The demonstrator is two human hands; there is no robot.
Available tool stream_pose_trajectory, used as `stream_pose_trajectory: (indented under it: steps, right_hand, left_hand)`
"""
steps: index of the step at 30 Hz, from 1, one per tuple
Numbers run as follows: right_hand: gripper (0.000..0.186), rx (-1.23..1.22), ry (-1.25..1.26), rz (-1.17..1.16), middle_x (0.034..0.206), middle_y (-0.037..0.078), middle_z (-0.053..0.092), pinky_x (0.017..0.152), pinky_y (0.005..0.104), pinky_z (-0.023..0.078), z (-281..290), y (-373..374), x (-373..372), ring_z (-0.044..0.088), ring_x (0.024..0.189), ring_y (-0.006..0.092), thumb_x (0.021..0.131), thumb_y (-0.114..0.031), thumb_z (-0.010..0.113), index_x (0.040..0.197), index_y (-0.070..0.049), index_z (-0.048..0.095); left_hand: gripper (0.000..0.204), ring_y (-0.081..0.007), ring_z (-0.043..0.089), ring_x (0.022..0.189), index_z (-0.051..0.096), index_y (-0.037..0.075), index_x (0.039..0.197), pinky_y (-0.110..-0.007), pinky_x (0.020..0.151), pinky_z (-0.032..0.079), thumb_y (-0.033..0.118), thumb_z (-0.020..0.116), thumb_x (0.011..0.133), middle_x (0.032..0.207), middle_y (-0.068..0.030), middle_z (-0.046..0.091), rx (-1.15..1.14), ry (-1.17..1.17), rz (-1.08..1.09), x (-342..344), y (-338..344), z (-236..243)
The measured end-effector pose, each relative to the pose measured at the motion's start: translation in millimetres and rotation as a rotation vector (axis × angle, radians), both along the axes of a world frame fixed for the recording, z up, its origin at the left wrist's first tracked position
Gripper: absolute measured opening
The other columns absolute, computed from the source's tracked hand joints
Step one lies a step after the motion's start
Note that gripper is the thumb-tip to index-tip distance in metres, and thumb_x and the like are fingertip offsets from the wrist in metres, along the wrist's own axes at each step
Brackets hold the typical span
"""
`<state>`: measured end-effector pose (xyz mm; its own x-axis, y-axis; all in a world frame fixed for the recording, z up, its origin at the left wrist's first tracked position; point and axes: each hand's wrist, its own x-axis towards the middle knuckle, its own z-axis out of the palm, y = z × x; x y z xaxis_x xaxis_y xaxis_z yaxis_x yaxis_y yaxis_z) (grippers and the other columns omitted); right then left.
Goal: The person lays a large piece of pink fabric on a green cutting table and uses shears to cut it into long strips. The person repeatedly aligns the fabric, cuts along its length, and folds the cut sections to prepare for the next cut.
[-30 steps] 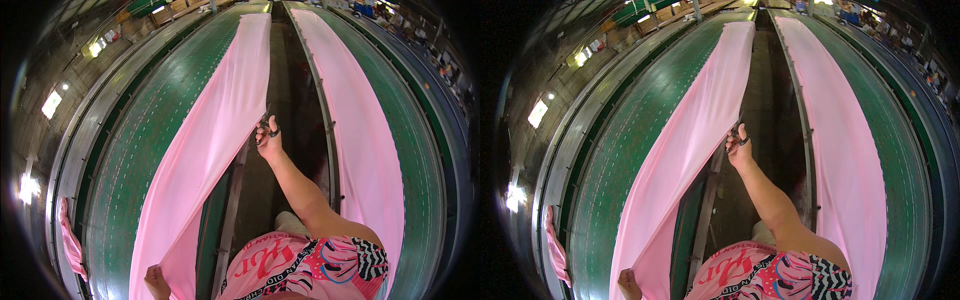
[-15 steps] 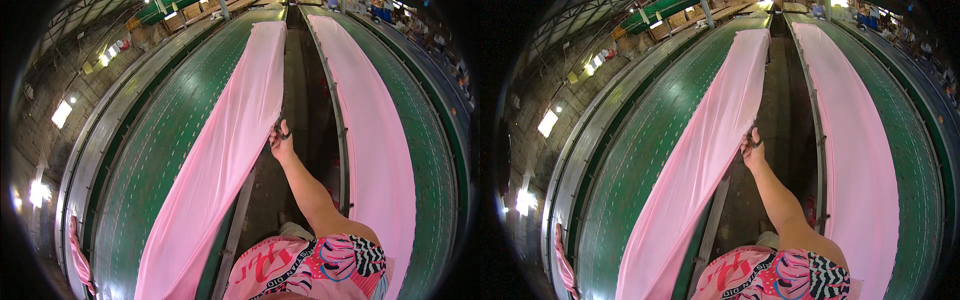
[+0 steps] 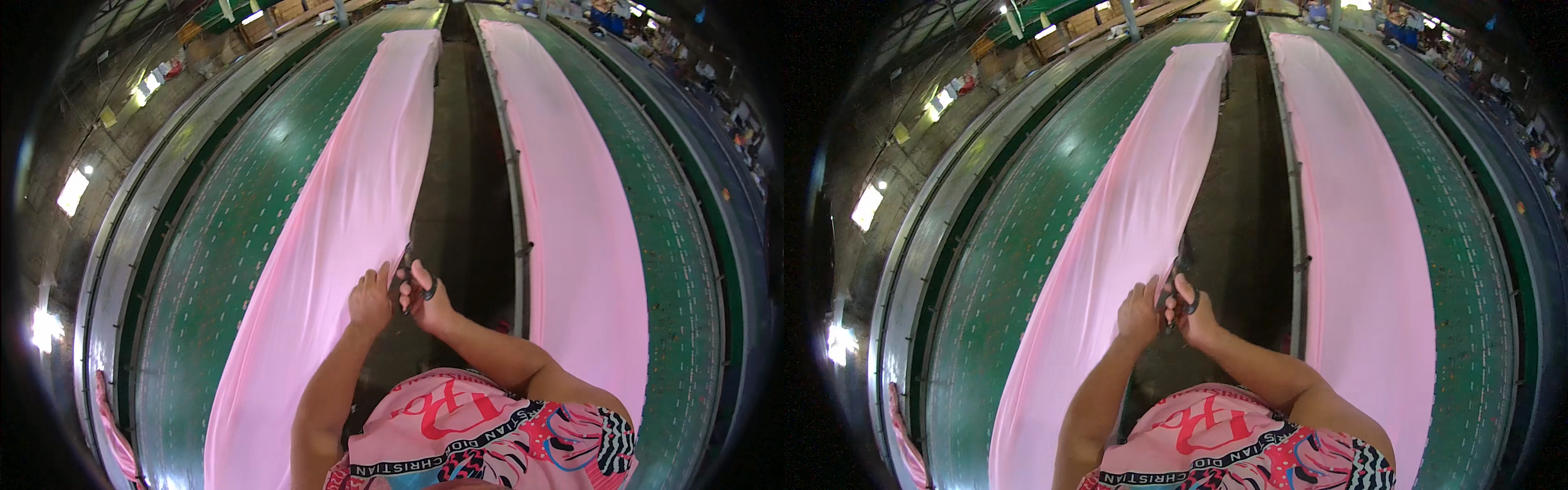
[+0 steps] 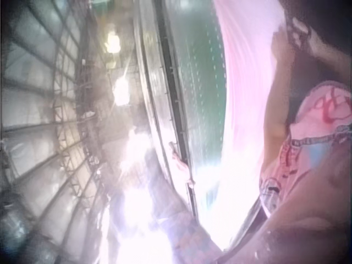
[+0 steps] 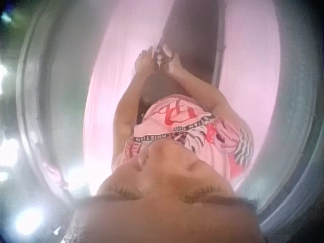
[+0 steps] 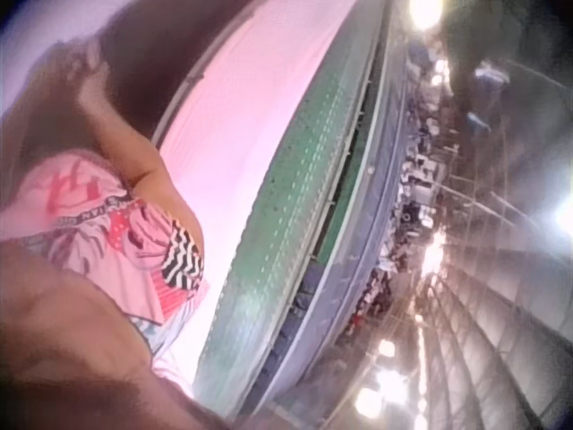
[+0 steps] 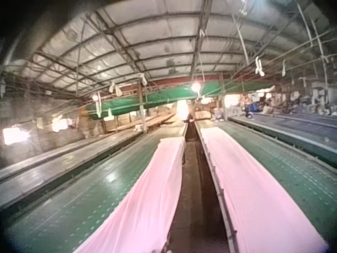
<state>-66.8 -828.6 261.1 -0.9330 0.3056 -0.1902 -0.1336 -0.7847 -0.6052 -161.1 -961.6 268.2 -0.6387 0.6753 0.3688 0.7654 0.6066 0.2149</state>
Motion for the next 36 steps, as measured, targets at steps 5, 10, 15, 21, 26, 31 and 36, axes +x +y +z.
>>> stream_pose_trajectory:
  steps: [5, 10, 15, 21, 26, 31, 36]
  right_hand:
    - [0.057, 0.049, -0.049, 0.073, 0.079, 0.001, 0.06, 0.064, 0.031, 0.046, 0.7, 6.8, 28.5, 0.057, 0.065, 0.017, 0.096, -0.063, 0.07, 0.11, -0.008, 0.068]
    - [0.065, 0.064, -0.082, 0.056, 0.078, 0.0, 0.057, 0.065, 0.0308, 0.044, 2.1, 7.6, 32.3, 0.056, 0.068, 0.0159, 0.095, -0.068, 0.07, 0.114, -0.006, 0.066]
    - [0.068, 0.115, -0.011, 0.048, 0.078, 0.0, 0.056, 0.064, 0.03, 0.044, -4.1, 22.0, -7.0, 0.055, 0.068, 0.0148, 0.094, -0.071, 0.067, 0.116, -0.007, 0.065]
    - [0.059, 0.023, 0.044, 0.107, 0.077, 0.001, 0.06, 0.061, 0.0297, 0.047, 8.3, 17.2, -54.4, 0.057, 0.064, 0.0155, 0.098, -0.062, 0.068, 0.112, -0.005, 0.068]
    - [0.063, 0.254, 0.055, 0.326, 0.08, 0.002, 0.061, 0.062, 0.0291, 0.047, 15.1, 37.5, -63.0, 0.058, 0.066, 0.0143, 0.101, -0.059, 0.067, 0.122, 0.0, 0.065]
    - [0.062, 0.356, -0.019, 0.419, 0.083, 0.005, 0.062, 0.067, 0.0302, 0.049, 12.2, 69.2, -56.4, 0.061, 0.071, 0.0166, 0.102, -0.053, 0.068, 0.128, 0.003, 0.062]
    - [0.052, 0.494, -0.138, 0.397, 0.082, 0.005, 0.063, 0.067, 0.0307, 0.051, 5.0, 72.8, -34.7, 0.063, 0.07, 0.0172, 0.105, -0.045, 0.067, 0.126, 0.002, 0.062]
  left_hand:
    - [0.066, -0.032, 0.076, 0.088, 0.061, 0.013, 0.134, -0.046, 0.074, 0.061, 0.028, 0.089, 0.076, 0.098, -0.0108, 0.073, -0.166, 0.035, -0.061, -28.9, 56.4, -3.1]
    - [0.041, -0.0333, 0.077, 0.084, 0.063, 0.017, 0.127, -0.047, 0.071, 0.06, 0.03, 0.076, 0.09, 0.091, -0.0108, 0.076, -0.257, -0.02, -0.062, -23.4, 56.8, 8.6]
    - [0.023, -0.0352, 0.076, 0.075, 0.065, 0.019, 0.121, -0.05, 0.066, 0.059, 0.019, 0.061, 0.098, 0.083, -0.0116, 0.075, -0.099, -0.06, -0.105, -24.2, 46.1, 34.7]
    - [0.016, -0.0367, 0.073, 0.066, 0.071, 0.015, 0.109, -0.049, 0.057, 0.056, 0.015, 0.058, 0.099, 0.073, -0.0132, 0.071, 0.16, -0.059, -0.071, -54.9, 11.8, 21.6]
    - [0.016, -0.0391, 0.07, 0.064, 0.074, 0.011, 0.108, -0.05, 0.056, 0.054, 0.014, 0.062, 0.098, 0.071, -0.0169, 0.069, 0.399, -0.065, -0.038, -61.0, -6.1, 18.4]
    - [0.014, -0.0394, 0.071, 0.066, 0.075, 0.007, 0.105, -0.049, 0.057, 0.056, 0.013, 0.066, 0.096, 0.074, -0.0188, 0.07, 0.343, -0.199, -0.026, -51.9, 9.4, 20.0]
    - [0.025, -0.0397, 0.072, 0.069, 0.072, 0.009, 0.118, -0.05, 0.061, 0.058, 0.012, 0.066, 0.094, 0.082, -0.0164, 0.073, 0.288, -0.21, -0.104, -47.6, 21.0, -1.8]
